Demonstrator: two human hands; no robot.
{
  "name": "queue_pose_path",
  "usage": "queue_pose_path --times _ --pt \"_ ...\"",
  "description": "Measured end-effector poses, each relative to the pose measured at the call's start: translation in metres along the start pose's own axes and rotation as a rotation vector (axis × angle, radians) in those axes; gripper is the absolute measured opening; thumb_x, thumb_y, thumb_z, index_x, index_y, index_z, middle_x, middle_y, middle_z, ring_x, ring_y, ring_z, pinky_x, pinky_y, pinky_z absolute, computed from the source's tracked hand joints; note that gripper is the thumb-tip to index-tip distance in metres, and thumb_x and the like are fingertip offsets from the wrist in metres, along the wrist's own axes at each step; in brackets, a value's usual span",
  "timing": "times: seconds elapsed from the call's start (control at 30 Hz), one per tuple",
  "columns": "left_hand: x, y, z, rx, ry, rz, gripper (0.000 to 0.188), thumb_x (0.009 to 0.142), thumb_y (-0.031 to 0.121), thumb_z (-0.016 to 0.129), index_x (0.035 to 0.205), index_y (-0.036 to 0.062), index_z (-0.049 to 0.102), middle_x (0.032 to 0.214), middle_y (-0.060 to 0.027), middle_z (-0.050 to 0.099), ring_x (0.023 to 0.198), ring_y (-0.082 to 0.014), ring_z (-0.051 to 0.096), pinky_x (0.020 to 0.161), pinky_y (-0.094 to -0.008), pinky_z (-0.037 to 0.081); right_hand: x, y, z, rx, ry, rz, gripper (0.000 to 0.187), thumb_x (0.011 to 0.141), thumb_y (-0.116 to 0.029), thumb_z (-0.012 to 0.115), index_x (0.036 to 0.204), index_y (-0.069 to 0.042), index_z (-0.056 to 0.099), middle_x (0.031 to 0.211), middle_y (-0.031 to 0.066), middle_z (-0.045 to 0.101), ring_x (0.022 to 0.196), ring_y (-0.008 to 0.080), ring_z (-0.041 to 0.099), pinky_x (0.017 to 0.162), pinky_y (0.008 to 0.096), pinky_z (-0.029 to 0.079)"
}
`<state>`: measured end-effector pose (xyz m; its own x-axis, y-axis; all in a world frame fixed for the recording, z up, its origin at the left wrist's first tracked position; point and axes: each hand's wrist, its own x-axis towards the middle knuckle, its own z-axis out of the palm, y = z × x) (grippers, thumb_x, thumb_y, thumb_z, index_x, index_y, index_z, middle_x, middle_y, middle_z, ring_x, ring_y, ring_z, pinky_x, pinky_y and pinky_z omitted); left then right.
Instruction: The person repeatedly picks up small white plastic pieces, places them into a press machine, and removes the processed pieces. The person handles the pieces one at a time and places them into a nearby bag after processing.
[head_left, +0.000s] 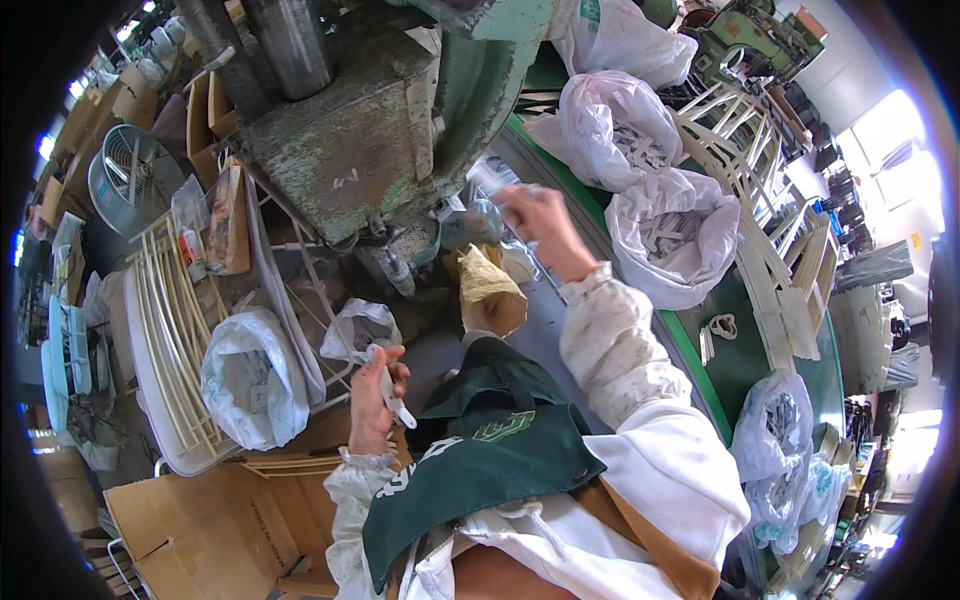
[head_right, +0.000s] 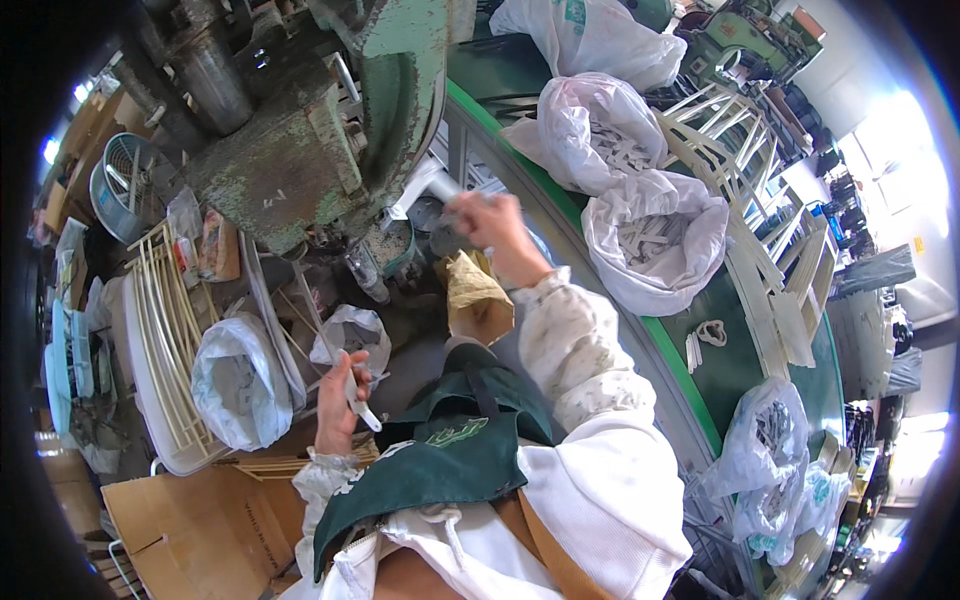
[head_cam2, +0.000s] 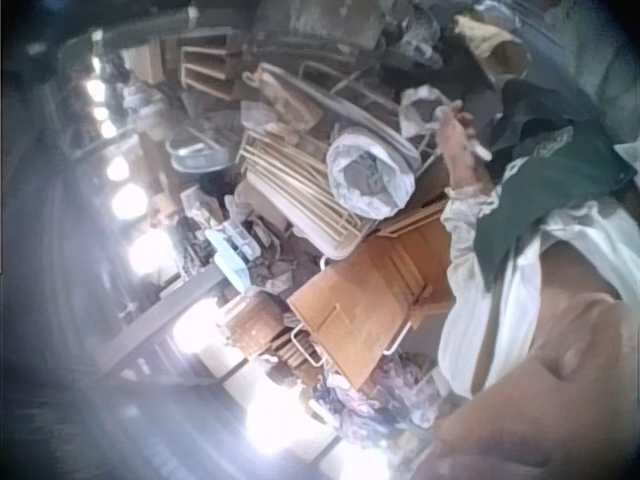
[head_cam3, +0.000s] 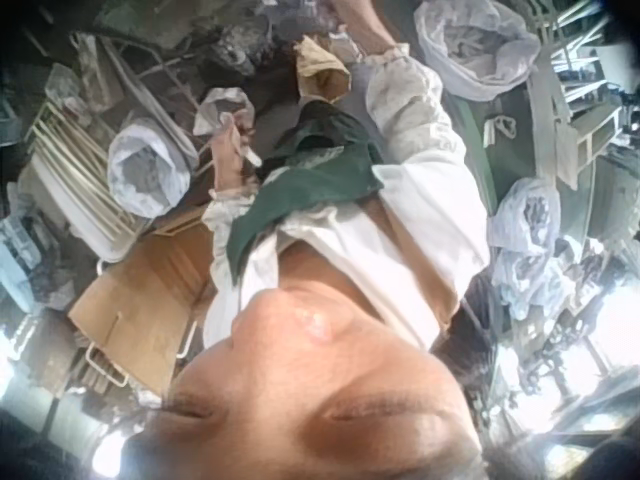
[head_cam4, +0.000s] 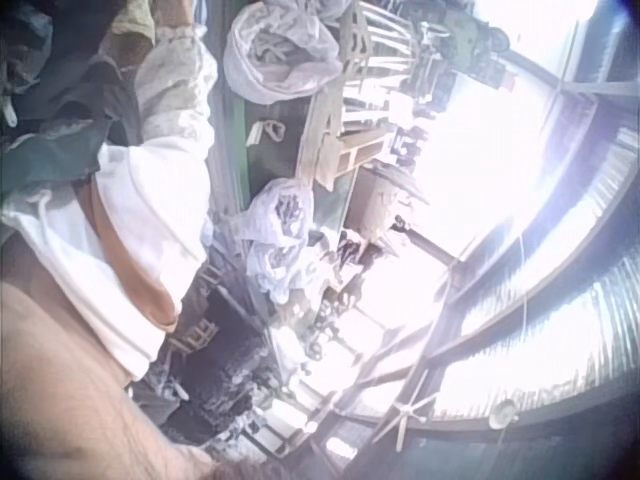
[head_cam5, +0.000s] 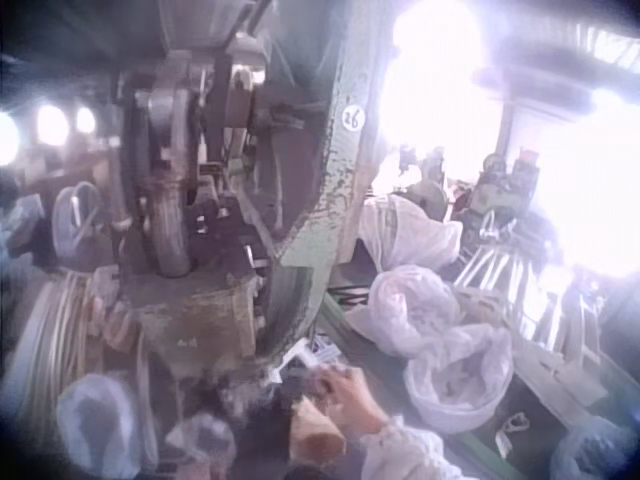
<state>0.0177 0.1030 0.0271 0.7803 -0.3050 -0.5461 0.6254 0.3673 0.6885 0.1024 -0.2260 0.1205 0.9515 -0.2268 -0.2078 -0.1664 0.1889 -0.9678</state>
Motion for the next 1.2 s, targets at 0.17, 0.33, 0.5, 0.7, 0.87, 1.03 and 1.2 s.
queue_pose_path --times 0.17,0.33,0.5,0.7,0.87,1.03,1.2 --pt "-0.01 -0.013 -0.021 -0.222 -0.053 -0.088 0.031 0.093 0.019 0.046 0.11 -0.0035 0.059 0.073 -0.0098 0.057 0.055 -0.0138 0.045 0.052 -0.0248 0.036 0.082 -0.017 -0.152 -0.003 0.67 -0.162 0.016 0.084 -0.018 0.062 0.082 -0.003 0.062 0.061 0.002 0.052 0.045 0.0108 0.042 0.042 0.026 0.031" --pt "0.006 -0.018 -0.026 -0.4 -0.128 0.02 0.045 0.087 0.01 0.043 0.128 -0.0075 0.046 0.096 -0.0165 0.059 0.074 -0.0182 0.052 0.065 -0.0303 0.042 0.124 0.006 -0.174 -0.323 0.387 -0.152 0.028 0.088 -0.013 0.05 0.111 0.002 0.053 0.086 0.0141 0.062 0.07 0.0189 0.059 0.059 0.0325 0.047" --pt "0.012 0.015 0.028 -0.333 -0.136 0.039 0.044 0.099 0.02 0.04 0.137 -0.0009 0.037 0.108 -0.019 0.06 0.098 -0.0273 0.062 0.09 -0.0452 0.051 -0.006 0.012 0.058 -0.142 -0.543 -0.014 0.021 0.097 -0.007 0.046 0.109 0.007 0.054 0.099 0.017 0.064 0.082 0.0213 0.066 0.072 0.0313 0.057" --pt "0.021 0.026 0.035 -0.289 -0.258 0.059 0.044 0.096 0.018 0.038 0.135 -0.0005 0.042 0.105 -0.015 0.06 0.095 -0.0237 0.061 0.085 -0.0389 0.051 -0.005 0.034 0.098 0.085 -0.659 0.081 0.019 0.098 -0.005 0.041 0.105 0.009 0.052 0.097 0.0184 0.062 0.083 0.0232 0.067 0.074 0.0321 0.059" --pt "0.02 0.033 0.049 -0.336 -0.157 0.052 0.043 0.091 0.016 0.038 0.131 -0.0003 0.046 0.106 -0.0108 0.059 0.093 -0.0215 0.057 0.082 -0.0354 0.048 -0.007 0.043 0.102 0.094 -0.596 0.152 0.019 0.098 -0.003 0.039 0.106 0.01 0.05 0.094 0.0181 0.061 0.081 0.0247 0.067 0.071 0.0316 0.06" --pt "0.01 0.013 0.036 -0.302 -0.223 -0.057 0.045 0.096 0.024 0.041 0.133 -0.0015 0.044 0.098 -0.0088 0.058 0.084 -0.0166 0.054 0.076 -0.0325 0.046 0.03 0.076 0.08 -0.213 -0.404 0.124 0.025 0.097 -0.016 0.05 0.113 0.003 0.056 0.092 0.0079 0.064 0.082 0.0169 0.065 0.072 0.0298 0.055" --pt "0.008 -0.051 0.047 -0.349 -0.332 -0.288 0.041 0.099 0.023 0.043 0.127 -0.0063 0.047 0.096 -0.0071 0.055 0.08 -0.0153 0.053 0.079 -0.0313 0.046 0.19 0.221 0.029 -1.308 -0.228 -0.817 0.022 0.082 -0.024 0.057 0.095 -0.007 0.065 0.101 0.0159 0.065 0.095 0.0354 0.06 0.079 0.0422 0.049"
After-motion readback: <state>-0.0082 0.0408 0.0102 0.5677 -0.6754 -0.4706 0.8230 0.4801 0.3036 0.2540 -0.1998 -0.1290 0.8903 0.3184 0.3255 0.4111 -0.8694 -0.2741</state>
